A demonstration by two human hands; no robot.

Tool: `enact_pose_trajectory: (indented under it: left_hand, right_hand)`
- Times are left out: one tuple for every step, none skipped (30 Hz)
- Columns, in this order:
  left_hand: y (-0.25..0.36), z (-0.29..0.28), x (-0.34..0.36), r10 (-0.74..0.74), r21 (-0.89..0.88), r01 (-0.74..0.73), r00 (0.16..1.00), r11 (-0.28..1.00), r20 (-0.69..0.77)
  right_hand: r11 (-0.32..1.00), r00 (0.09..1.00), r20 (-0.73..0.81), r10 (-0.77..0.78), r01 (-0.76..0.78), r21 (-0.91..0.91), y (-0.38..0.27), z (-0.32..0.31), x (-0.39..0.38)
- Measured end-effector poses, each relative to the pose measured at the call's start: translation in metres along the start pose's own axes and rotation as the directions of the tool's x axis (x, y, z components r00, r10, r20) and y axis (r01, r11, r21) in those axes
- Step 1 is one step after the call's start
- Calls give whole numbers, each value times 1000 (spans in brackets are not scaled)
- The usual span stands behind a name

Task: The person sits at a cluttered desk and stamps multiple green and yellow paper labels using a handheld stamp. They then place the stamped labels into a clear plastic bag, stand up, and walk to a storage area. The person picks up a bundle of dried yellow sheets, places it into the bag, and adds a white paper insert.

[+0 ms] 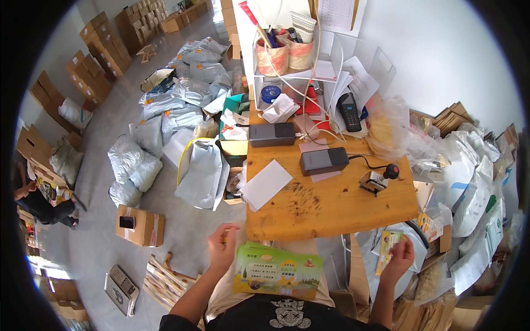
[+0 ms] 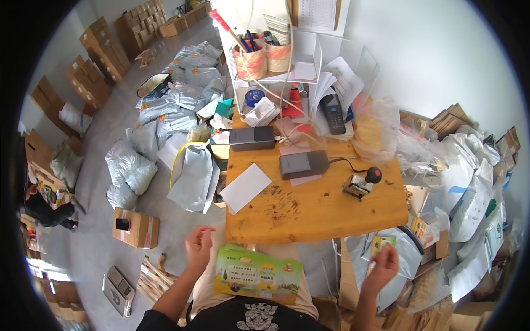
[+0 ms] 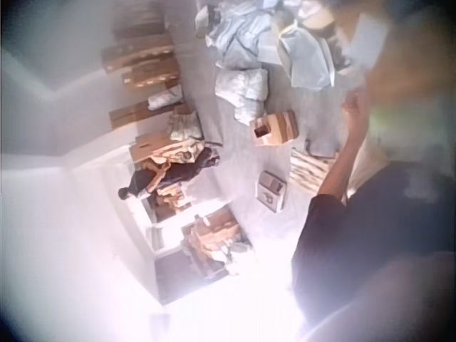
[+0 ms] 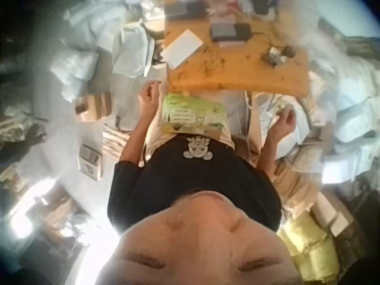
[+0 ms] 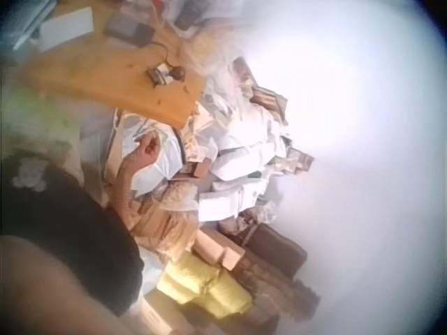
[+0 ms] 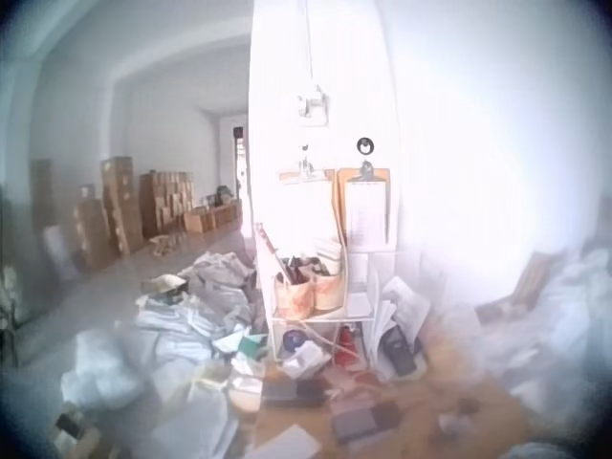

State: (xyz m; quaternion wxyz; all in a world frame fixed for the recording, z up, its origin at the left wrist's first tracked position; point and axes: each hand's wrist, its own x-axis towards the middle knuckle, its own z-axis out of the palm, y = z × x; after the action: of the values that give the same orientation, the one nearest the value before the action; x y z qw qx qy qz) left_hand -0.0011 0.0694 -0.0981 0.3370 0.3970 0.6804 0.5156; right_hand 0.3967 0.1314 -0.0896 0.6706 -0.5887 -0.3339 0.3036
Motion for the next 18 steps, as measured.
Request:
enact_pose_trajectory:
  left_hand:
    - [8, 4, -6, 121, -7, -121, 989, 993, 89]
    - [16, 11, -11, 243, -27, -242, 954, 970, 176]
    - [25, 16, -16, 252, -62, -245, 921, 968, 296]
    - [34, 23, -19, 262, -97, -244, 868, 965, 423]
    - [45, 27, -25, 140, -167, -61, 845, 984, 516]
    - [55, 29, -32, 30, -215, 130, 790, 968, 612]
    - [61, 28, -38, -60, -242, 317, 709, 917, 702]
    - [59, 26, -44, -42, -304, 335, 731, 892, 681]
    - [55, 24, -49, -26, -364, 350, 751, 863, 660]
    - [51, 20, -52, -11, -426, 364, 771, 828, 637]
    - [49, 17, -54, -7, -411, 341, 776, 845, 630]
    - [47, 12, -56, -2, -396, 318, 782, 861, 623]
    - [47, 8, -57, 3, -380, 294, 788, 877, 616]
    - [46, 5, -59, 11, -368, 279, 785, 887, 620]
    - [47, 2, -61, 19, -356, 263, 782, 897, 623]
    - [47, -1, -61, 27, -344, 246, 778, 906, 627]
    - [45, -5, -62, 17, -337, 263, 766, 904, 642]
    - [42, -8, -61, 7, -330, 279, 754, 902, 657]
  right_hand:
    - [998, 979, 199, -48, 53, -17, -21, 22, -21]
    - [998, 926, 377, -18, 38, -46, -33, 38, -41]
    - [996, 823, 568, 3, 49, -77, -41, 55, -62]
    - [997, 724, 689, -2, 56, -56, -52, 75, -81]
    - [998, 602, 799, -10, 60, -33, -61, 93, -99]
    - [999, 534, 844, 46, -14, -45, -61, 103, -112]
    - [994, 453, 886, 96, -84, -64, -59, 111, -122]
    - [995, 421, 904, 78, -83, -47, -59, 119, -130]
    - [996, 390, 919, 61, -83, -30, -59, 125, -138]
    - [996, 357, 933, 46, -83, -18, -58, 131, -144]
    - [999, 342, 939, 30, -49, -14, -59, 133, -147]
    - [1000, 333, 943, 8, 5, -11, -59, 133, -148]
    - [998, 322, 947, -13, 60, -7, -59, 132, -150]
    - [994, 301, 953, -32, 108, -1, -58, 133, -153]
    - [991, 297, 954, -50, 133, 10, -61, 133, -155]
    - [987, 293, 954, -68, 158, 22, -66, 133, -157]
    - [983, 288, 954, -83, 181, 31, -70, 133, -159]
    - [973, 270, 958, -100, 228, 37, -73, 134, -161]
